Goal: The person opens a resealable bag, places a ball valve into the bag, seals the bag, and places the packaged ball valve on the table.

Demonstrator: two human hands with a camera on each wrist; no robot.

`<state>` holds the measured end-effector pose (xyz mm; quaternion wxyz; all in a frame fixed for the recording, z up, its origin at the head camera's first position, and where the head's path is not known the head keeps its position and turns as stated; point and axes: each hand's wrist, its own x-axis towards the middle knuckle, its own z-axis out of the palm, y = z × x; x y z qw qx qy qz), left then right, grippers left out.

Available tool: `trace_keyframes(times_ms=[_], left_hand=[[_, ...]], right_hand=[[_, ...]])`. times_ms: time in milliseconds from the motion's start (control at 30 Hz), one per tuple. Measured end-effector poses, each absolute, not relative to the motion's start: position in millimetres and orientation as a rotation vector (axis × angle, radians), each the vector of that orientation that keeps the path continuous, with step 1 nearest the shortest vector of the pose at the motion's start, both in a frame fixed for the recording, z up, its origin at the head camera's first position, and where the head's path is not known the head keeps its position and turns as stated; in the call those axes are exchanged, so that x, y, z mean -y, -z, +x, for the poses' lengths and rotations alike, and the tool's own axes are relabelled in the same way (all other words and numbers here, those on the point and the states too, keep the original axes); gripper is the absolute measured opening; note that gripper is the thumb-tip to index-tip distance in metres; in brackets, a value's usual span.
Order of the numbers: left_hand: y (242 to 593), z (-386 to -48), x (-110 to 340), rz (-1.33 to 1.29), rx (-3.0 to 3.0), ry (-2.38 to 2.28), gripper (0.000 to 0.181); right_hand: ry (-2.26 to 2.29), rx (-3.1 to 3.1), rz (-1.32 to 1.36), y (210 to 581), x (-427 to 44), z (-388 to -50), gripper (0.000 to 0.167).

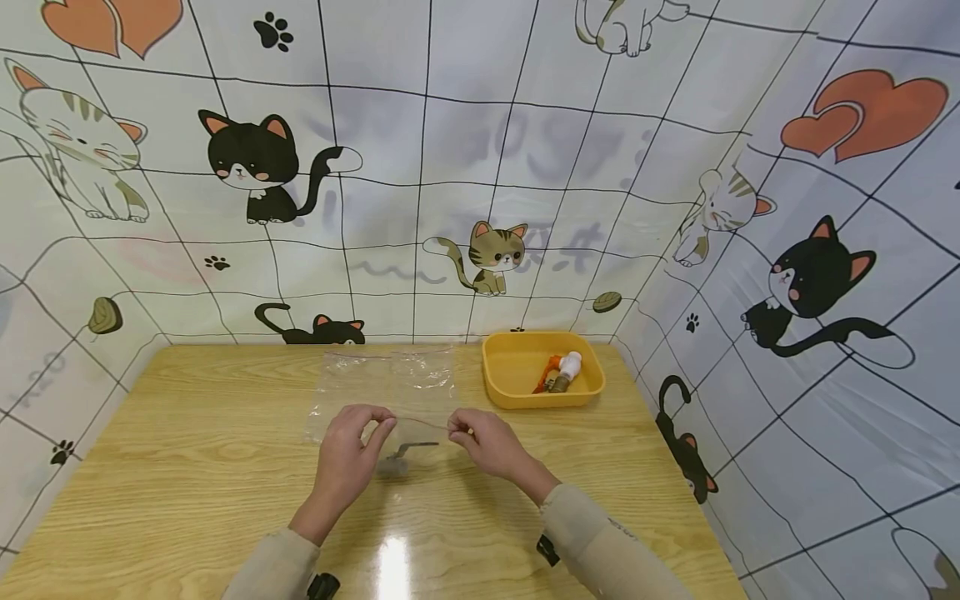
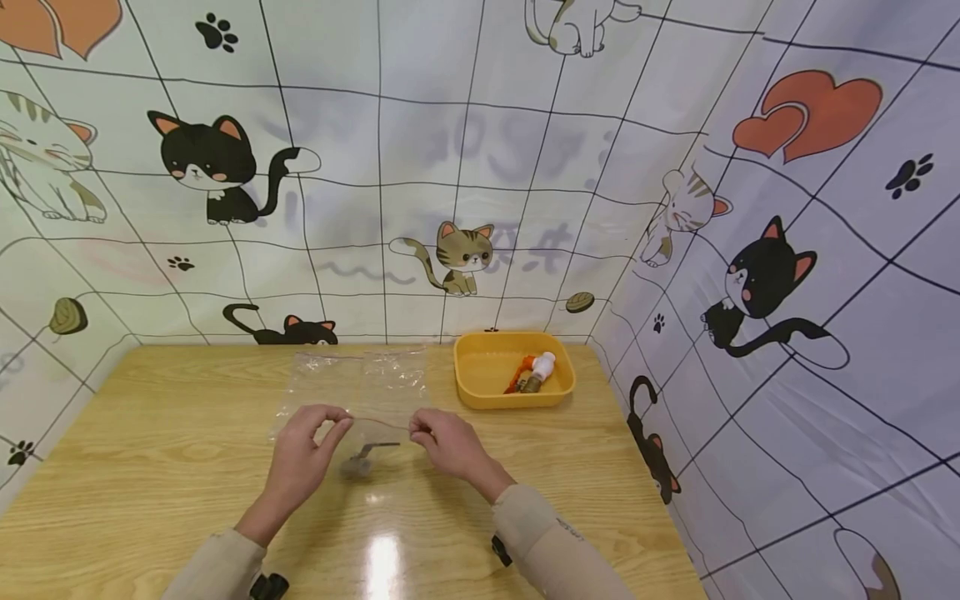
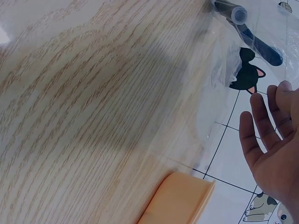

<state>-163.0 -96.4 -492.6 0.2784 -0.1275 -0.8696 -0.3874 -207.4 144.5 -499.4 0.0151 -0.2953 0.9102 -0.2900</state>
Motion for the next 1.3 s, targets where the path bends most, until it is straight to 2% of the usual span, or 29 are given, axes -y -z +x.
trace_keyframes(times_ms=[467,1033,1300], left_hand=[[491.4,-161.1,94.6,-0.344,2.353,1.05,0.008],[491.6,-160.8,92.6,-0.332,2.352,1.075,0.007],[489.3,-160.3,91.7,-0.337,2.334,1.084,0.006]], right_hand=[[0.888,-2.883,-0.884,501.8,-142.3,-207.0,0.016],[1.001,-2.856,-0.793,503.9,-143.2,-204.6,0.005],[1.172,-2.774,-0.729,505.4,-142.8,-205.2,0.004]])
